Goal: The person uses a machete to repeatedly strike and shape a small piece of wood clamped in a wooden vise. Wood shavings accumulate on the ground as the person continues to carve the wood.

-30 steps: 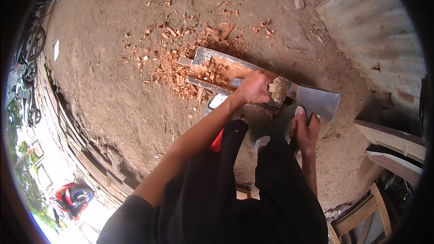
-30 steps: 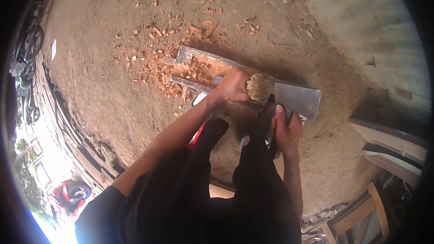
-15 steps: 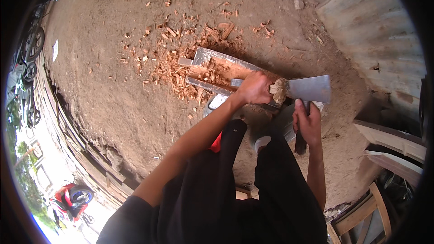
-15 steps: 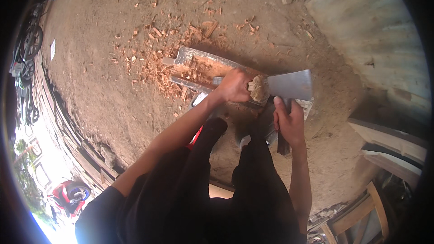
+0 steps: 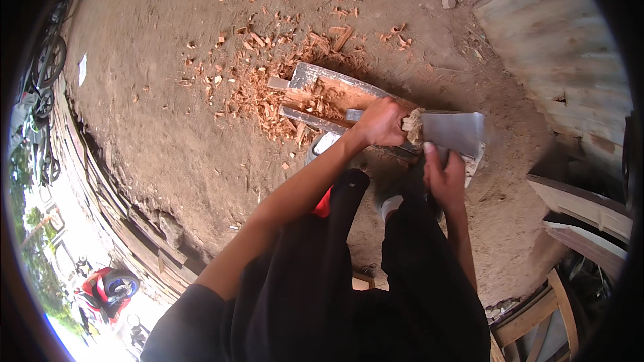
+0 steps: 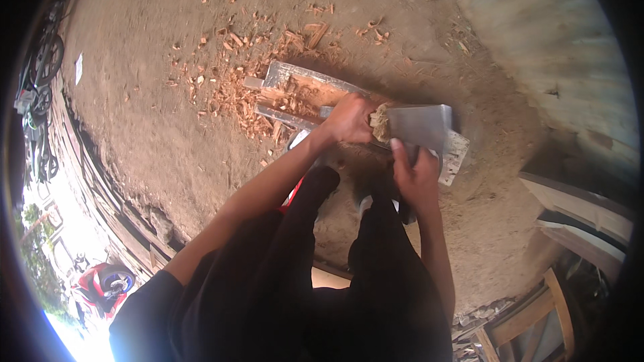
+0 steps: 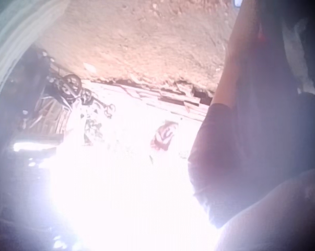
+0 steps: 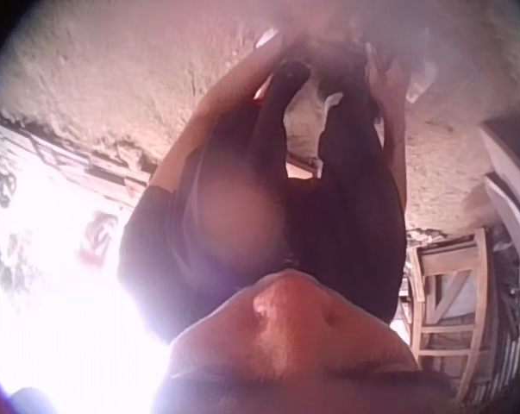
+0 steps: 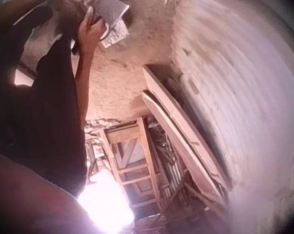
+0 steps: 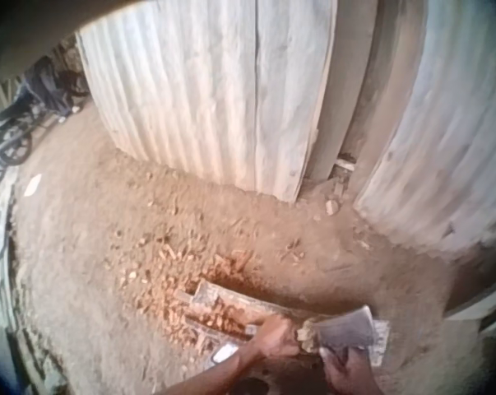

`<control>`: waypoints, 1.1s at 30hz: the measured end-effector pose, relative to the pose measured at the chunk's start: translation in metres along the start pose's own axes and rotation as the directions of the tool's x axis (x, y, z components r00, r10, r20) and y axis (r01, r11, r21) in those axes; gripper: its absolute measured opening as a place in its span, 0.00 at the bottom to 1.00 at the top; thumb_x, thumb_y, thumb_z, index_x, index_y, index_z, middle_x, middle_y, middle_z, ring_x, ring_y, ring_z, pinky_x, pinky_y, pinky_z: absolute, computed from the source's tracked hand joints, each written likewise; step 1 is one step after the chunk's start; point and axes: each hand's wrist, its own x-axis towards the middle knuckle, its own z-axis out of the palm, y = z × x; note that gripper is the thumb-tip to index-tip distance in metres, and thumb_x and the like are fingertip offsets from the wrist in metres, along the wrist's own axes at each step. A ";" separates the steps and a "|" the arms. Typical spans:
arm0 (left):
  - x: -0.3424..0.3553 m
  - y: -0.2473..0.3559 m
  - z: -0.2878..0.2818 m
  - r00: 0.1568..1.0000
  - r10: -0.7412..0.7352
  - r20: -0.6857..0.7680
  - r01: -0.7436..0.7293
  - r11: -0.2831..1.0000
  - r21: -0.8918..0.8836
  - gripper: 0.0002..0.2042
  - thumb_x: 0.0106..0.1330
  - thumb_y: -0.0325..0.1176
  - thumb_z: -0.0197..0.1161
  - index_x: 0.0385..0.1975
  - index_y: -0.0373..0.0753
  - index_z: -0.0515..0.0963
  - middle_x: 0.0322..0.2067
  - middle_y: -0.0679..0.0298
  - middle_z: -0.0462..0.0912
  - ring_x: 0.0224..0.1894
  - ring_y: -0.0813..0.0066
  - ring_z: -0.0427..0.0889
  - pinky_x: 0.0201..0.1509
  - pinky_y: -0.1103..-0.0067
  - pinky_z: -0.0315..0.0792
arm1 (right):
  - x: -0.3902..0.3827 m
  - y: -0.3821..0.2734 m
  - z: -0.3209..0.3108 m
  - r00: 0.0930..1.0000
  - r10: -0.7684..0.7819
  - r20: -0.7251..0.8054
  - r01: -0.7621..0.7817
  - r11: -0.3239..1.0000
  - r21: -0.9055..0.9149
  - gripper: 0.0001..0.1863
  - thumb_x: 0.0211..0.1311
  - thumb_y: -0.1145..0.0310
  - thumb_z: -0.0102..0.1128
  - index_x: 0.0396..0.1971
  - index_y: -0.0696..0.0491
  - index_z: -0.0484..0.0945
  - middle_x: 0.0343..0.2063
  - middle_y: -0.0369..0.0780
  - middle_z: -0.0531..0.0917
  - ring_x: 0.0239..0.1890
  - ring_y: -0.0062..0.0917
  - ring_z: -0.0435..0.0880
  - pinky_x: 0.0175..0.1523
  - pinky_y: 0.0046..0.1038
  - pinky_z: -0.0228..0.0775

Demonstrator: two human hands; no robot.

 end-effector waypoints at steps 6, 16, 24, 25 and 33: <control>0.000 -0.005 0.003 0.998 0.044 -0.039 -0.043 0.999 0.026 0.10 0.36 0.35 0.64 0.15 0.34 0.78 0.18 0.42 0.78 0.27 0.38 0.81 0.34 0.55 0.76 | -0.003 -0.001 -0.006 0.985 0.119 -0.123 -0.076 0.950 0.304 0.22 0.75 0.57 0.62 0.24 0.56 0.72 0.14 0.35 0.75 0.12 0.18 0.70 0.19 0.26 0.63; -0.002 0.005 0.004 0.998 0.011 0.056 -0.014 0.999 0.047 0.11 0.39 0.36 0.66 0.20 0.35 0.80 0.22 0.43 0.80 0.30 0.39 0.83 0.38 0.56 0.77 | -0.010 0.010 -0.006 0.981 0.182 -0.071 -0.174 0.979 0.109 0.22 0.78 0.55 0.56 0.26 0.54 0.69 0.14 0.33 0.71 0.10 0.17 0.69 0.17 0.23 0.61; -0.002 -0.003 0.008 0.997 0.035 0.062 -0.040 0.997 0.072 0.11 0.39 0.36 0.66 0.21 0.36 0.80 0.22 0.44 0.81 0.30 0.40 0.83 0.37 0.56 0.77 | -0.005 0.001 -0.018 0.978 0.202 -0.052 -0.186 0.957 0.222 0.21 0.76 0.55 0.60 0.28 0.57 0.73 0.15 0.34 0.74 0.12 0.20 0.73 0.18 0.26 0.64; -0.002 -0.003 0.010 0.997 0.046 0.059 -0.049 0.997 0.065 0.11 0.39 0.36 0.66 0.21 0.36 0.80 0.21 0.44 0.81 0.30 0.40 0.83 0.37 0.56 0.77 | -0.007 0.004 -0.014 0.973 0.208 -0.101 -0.173 0.945 0.277 0.21 0.76 0.55 0.60 0.27 0.56 0.72 0.16 0.34 0.75 0.12 0.20 0.73 0.18 0.26 0.64; -0.003 -0.003 0.006 0.998 0.041 0.049 -0.046 0.992 0.115 0.10 0.39 0.34 0.65 0.21 0.35 0.79 0.20 0.44 0.80 0.28 0.40 0.83 0.36 0.56 0.78 | -0.020 -0.017 -0.029 0.985 0.173 -0.016 -0.171 0.983 0.064 0.17 0.75 0.59 0.61 0.31 0.59 0.76 0.15 0.37 0.77 0.14 0.22 0.76 0.23 0.29 0.68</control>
